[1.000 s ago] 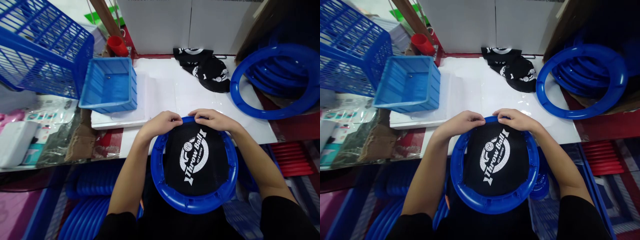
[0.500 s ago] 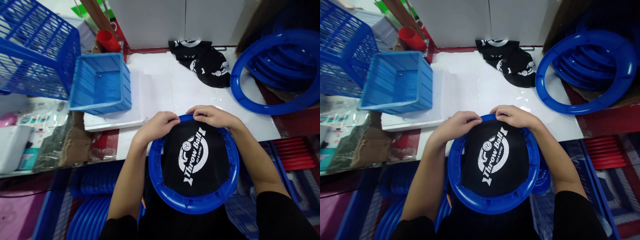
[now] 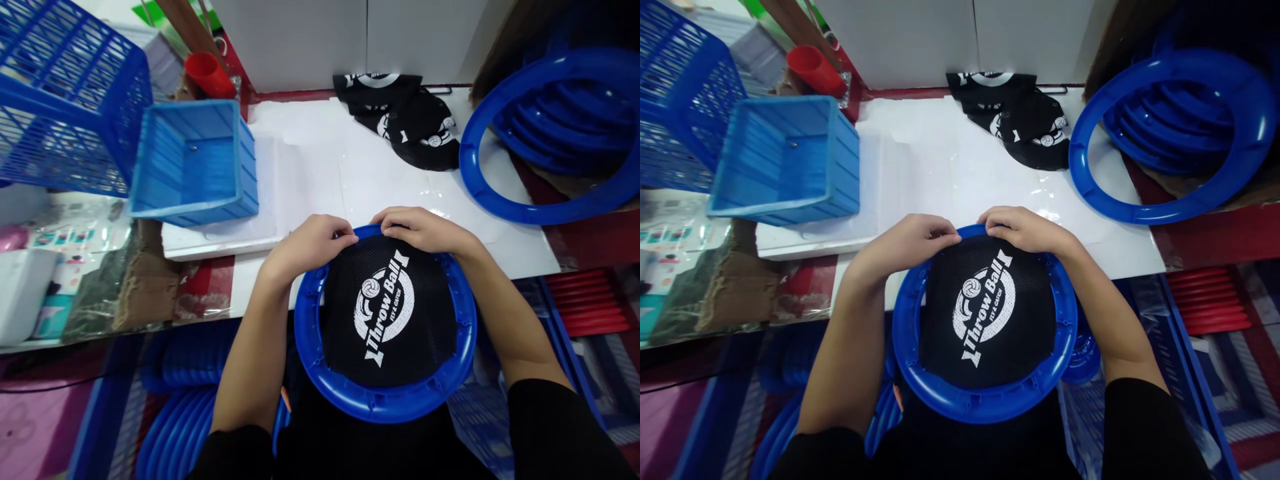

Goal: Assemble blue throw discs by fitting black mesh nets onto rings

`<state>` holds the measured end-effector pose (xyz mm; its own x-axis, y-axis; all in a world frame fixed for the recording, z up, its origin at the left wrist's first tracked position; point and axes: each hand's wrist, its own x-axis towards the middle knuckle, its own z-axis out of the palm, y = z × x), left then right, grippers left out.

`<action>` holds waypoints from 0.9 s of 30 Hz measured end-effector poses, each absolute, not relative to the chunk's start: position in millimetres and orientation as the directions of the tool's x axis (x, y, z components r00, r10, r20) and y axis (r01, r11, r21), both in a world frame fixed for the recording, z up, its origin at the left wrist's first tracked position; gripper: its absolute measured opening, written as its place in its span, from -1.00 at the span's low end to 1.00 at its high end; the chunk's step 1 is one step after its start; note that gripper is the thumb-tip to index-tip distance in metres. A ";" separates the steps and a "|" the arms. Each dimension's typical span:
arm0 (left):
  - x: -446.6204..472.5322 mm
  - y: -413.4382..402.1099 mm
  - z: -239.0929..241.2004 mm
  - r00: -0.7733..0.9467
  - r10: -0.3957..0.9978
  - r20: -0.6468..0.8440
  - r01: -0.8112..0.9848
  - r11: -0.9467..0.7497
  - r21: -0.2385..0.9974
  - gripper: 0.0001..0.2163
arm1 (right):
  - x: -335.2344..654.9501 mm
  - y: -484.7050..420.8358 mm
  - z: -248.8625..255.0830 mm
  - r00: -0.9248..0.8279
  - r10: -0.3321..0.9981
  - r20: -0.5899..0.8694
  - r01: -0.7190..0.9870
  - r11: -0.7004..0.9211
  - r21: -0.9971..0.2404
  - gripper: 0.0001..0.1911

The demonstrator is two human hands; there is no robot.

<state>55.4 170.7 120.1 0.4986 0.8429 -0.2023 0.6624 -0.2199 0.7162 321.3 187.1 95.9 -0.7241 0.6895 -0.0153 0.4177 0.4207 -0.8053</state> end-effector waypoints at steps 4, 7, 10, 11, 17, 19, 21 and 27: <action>54.7 172.5 121.6 0.498 0.836 -0.228 0.668 -0.203 0.716 -0.78 | 320.5 185.8 96.4 -0.720 0.694 0.001 0.426 0.443 -0.789 -0.77; 54.6 171.6 119.1 0.483 0.850 -0.212 0.656 -0.191 0.731 -0.78 | 321.9 184.3 97.2 -0.710 0.705 0.007 0.434 0.445 -0.783 -0.77; 57.2 167.6 114.3 0.450 0.873 -0.190 0.649 -0.173 0.741 -0.78 | 323.5 182.6 97.1 -0.701 0.713 0.015 0.439 0.447 -0.780 -0.77; 58.8 165.7 112.6 0.433 0.882 -0.184 0.653 -0.167 0.739 -0.78 | 323.9 182.1 97.0 -0.699 0.715 0.018 0.439 0.449 -0.779 -0.77; 67.2 154.1 105.1 0.359 0.928 -0.102 0.690 -0.190 0.698 -0.81 | 325.2 181.2 96.2 -0.698 0.714 0.054 0.439 0.485 -0.756 -0.77; 67.7 152.2 103.7 0.359 0.930 -0.076 0.690 -0.210 0.692 -0.81 | 325.6 181.5 96.1 -0.697 0.714 0.064 0.440 0.497 -0.748 -0.77; 66.6 152.5 103.2 0.363 0.930 -0.062 0.688 -0.223 0.690 -0.81 | 326.0 181.7 95.9 -0.695 0.715 0.069 0.443 0.502 -0.743 -0.78; 56.3 166.8 105.5 0.482 0.858 -0.178 0.638 -0.205 0.742 -0.77 | 328.0 181.5 96.5 -0.694 0.717 0.065 0.433 0.487 -0.758 -0.79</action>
